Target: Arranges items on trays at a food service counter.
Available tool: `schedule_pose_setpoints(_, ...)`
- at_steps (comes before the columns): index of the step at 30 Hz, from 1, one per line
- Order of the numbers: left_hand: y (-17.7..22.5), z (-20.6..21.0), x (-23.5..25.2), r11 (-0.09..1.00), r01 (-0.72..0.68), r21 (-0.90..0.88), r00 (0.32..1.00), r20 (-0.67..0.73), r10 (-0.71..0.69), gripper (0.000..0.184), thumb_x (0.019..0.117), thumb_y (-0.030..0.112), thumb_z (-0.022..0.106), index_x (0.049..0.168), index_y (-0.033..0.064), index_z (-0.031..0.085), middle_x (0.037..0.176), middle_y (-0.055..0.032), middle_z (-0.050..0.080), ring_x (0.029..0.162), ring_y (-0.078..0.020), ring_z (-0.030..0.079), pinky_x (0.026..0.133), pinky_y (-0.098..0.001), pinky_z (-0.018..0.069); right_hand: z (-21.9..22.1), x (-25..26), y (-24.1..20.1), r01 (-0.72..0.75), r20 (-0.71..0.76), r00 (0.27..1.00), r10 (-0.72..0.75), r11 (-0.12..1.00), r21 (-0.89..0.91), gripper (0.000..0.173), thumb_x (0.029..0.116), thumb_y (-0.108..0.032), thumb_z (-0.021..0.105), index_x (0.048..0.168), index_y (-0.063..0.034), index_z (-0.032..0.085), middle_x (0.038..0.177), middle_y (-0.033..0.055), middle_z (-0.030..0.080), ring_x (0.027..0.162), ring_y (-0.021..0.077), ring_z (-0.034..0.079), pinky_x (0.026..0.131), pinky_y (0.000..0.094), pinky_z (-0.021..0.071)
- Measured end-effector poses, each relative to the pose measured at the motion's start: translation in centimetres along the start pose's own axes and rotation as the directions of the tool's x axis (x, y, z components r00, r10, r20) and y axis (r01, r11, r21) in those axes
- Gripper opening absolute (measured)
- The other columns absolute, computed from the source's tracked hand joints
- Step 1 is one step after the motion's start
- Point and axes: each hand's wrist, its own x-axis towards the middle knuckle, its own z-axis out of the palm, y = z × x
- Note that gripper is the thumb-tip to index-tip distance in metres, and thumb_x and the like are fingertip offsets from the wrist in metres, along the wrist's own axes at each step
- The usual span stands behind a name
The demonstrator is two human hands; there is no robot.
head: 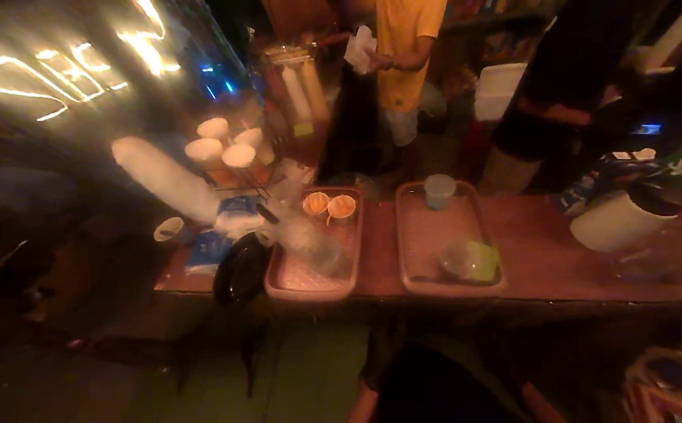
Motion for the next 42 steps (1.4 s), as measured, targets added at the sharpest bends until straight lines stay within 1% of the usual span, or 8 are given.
schedule_pose_setpoints(6, 0.6, 0.6, -1.8, 0.997, 0.078, 0.024, 0.997, -0.008, -0.077, 0.038, 0.1033, 0.034, 0.06, 0.134, 0.0115, 0.066, 0.115, -0.0054, 0.073, 0.101, -0.013, 0.071, 0.093, -0.0377, 0.0597, -1.4, 0.8, -0.2, 0.039, 0.01, 0.999, -0.038, 0.998, -0.055, 0.046, 0.1089, -0.031, 0.05, 0.144, -0.0014, 0.054, 0.134, 0.0245, 0.062, 0.12, 0.0352, 0.063, 0.105, 0.0516, 0.0503)
schedule_pose_setpoints(13, -0.4, 0.4, -2.9, 0.998, 0.063, 0.007, 0.994, -0.091, -0.062, 0.038, 0.1039, 0.035, 0.058, 0.134, 0.0125, 0.064, 0.104, -0.0023, 0.074, 0.088, -0.011, 0.071, 0.082, -0.0351, 0.0626, -0.2, 0.5, -0.5, 0.043, 0.066, 0.997, -0.044, 0.999, 0.019, 0.048, 0.1079, -0.028, 0.053, 0.148, -0.0027, 0.05, 0.141, 0.0219, 0.059, 0.124, 0.0325, 0.062, 0.107, 0.0485, 0.05)
schedule_pose_setpoints(17, -0.5, 0.1, -3.6, 0.991, 0.13, -0.017, 0.99, -0.048, -0.131, 0.041, 0.1041, 0.035, 0.058, 0.139, 0.014, 0.062, 0.11, -0.0032, 0.074, 0.093, -0.0118, 0.072, 0.085, -0.0358, 0.0621, 0.6, 0.1, -1.2, 0.098, 0.037, 0.994, -0.101, 0.993, 0.071, 0.044, 0.1075, -0.027, 0.054, 0.144, -0.0021, 0.053, 0.132, 0.022, 0.064, 0.115, 0.0321, 0.067, 0.099, 0.0485, 0.0552)
schedule_pose_setpoints(23, 1.3, -1.9, -4.5, 0.982, 0.187, -0.014, 0.981, -0.043, -0.187, 0.037, 0.1037, 0.03, 0.059, 0.136, 0.0134, 0.064, 0.113, -0.0047, 0.073, 0.094, -0.0122, 0.071, 0.087, -0.0353, 0.0611, 0.1, -3.1, -4.3, 0.169, -0.106, 0.976, -0.188, 0.972, -0.163, 0.047, 0.1068, -0.033, 0.054, 0.141, -0.0008, 0.058, 0.137, 0.0212, 0.062, 0.127, 0.0325, 0.06, 0.112, 0.0481, 0.0455)
schedule_pose_setpoints(29, -1.7, -1.7, -4.0, 0.998, 0.07, 0.008, 0.995, -0.066, -0.069, 0.035, 0.1026, 0.036, 0.06, 0.128, 0.0141, 0.068, 0.104, -0.0009, 0.074, 0.09, -0.0102, 0.072, 0.083, -0.0338, 0.0626, -1.6, -4.5, -5.2, 0.187, -0.383, 0.906, -0.178, 0.982, -0.014, 0.047, 0.1031, -0.035, 0.06, 0.138, -0.0022, 0.061, 0.133, 0.0215, 0.065, 0.124, 0.0323, 0.062, 0.109, 0.0507, 0.0484)
schedule_pose_setpoints(33, 0.5, -2.3, -3.2, 0.993, 0.076, 0.09, 0.997, -0.02, -0.075, 0.033, 0.103, 0.03, 0.06, 0.127, 0.008, 0.067, 0.102, -0.0073, 0.073, 0.088, -0.0154, 0.07, 0.081, -0.0386, 0.061, -3.4, -6.2, -6.8, 0.242, -0.542, 0.817, -0.199, 0.97, 0.008, 0.046, 0.1065, -0.037, 0.053, 0.137, -0.003, 0.062, 0.13, 0.0198, 0.066, 0.12, 0.0298, 0.065, 0.106, 0.0499, 0.051)
schedule_pose_setpoints(38, 2.1, -2.0, 0.3, 0.99, -0.098, 0.103, 0.995, 0.008, 0.098, 0.041, 0.1047, 0.029, 0.058, 0.142, 0.0117, 0.059, 0.131, -0.0065, 0.068, 0.115, -0.014, 0.067, 0.099, -0.0375, 0.0565, -5.1, -7.6, -9.4, 0.433, -0.675, 0.707, -0.208, 0.883, 0.182, 0.038, 0.1066, -0.028, 0.054, 0.131, -0.0005, 0.065, 0.123, 0.0169, 0.069, 0.112, 0.0209, 0.066, 0.1, 0.04, 0.0545)
schedule_pose_setpoints(42, 5.0, -1.0, 4.4, 0.962, -0.268, -0.052, 0.963, -0.054, 0.266, 0.045, 0.1029, 0.021, 0.06, 0.144, 0.0042, 0.054, 0.135, -0.0118, 0.064, 0.111, -0.0148, 0.067, 0.095, -0.0335, 0.0581, -6.3, -5.6, -11.3, 0.62, -0.714, 0.6, -0.362, 0.774, 0.129, 0.032, 0.1055, -0.026, 0.055, 0.125, -0.0056, 0.069, 0.11, 0.0084, 0.072, 0.097, 0.0114, 0.069, 0.088, 0.0313, 0.0592)
